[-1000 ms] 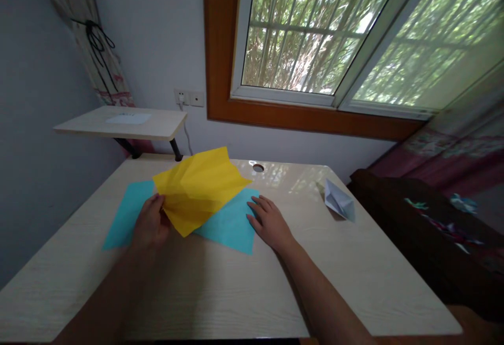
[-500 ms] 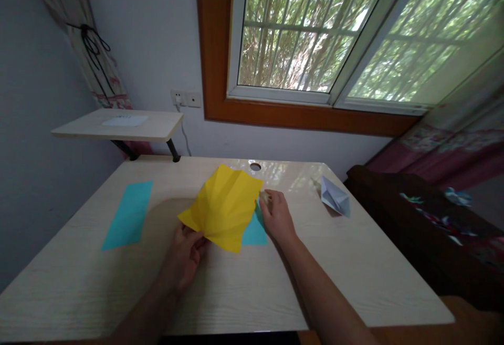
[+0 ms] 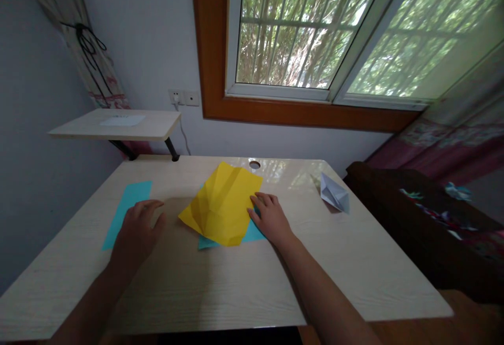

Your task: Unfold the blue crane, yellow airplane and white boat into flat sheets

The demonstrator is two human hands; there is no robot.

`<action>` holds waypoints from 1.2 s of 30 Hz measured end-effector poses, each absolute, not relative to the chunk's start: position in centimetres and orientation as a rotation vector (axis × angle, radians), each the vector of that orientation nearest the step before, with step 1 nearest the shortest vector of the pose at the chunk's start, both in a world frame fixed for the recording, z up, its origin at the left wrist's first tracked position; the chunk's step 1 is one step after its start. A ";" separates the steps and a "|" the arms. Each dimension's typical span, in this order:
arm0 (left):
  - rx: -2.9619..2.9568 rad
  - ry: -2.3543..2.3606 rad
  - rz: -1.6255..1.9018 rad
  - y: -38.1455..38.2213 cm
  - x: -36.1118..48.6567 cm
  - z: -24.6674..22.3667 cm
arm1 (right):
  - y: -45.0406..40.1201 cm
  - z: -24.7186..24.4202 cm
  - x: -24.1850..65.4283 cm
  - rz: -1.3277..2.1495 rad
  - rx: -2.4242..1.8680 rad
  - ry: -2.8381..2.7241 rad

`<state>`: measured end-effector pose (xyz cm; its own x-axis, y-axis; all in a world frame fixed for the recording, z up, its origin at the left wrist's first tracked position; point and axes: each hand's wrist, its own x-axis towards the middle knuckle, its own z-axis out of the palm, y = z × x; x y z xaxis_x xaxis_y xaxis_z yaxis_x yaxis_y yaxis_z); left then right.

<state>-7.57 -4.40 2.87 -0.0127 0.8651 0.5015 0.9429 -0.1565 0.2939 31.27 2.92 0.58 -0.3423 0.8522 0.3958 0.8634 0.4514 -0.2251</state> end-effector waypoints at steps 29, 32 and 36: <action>-2.127 -2.548 -1.818 -0.9 -0.8 4.3 | 2.8 -0.2 29.8 0.579 -1.168 -1.787; -2.359 -2.468 -1.820 -2.1 -0.3 5.2 | 3.0 -0.1 30.4 0.390 -1.224 -1.889; -2.878 -2.360 -1.481 -3.1 -0.7 5.9 | 3.3 -0.4 31.2 0.232 -1.328 -1.977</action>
<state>-0.68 -3.07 5.93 0.2021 0.9793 -0.0099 0.4168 -0.0769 0.9057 31.21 3.26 -0.36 -0.1989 0.8603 0.4693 0.7282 0.4503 -0.5167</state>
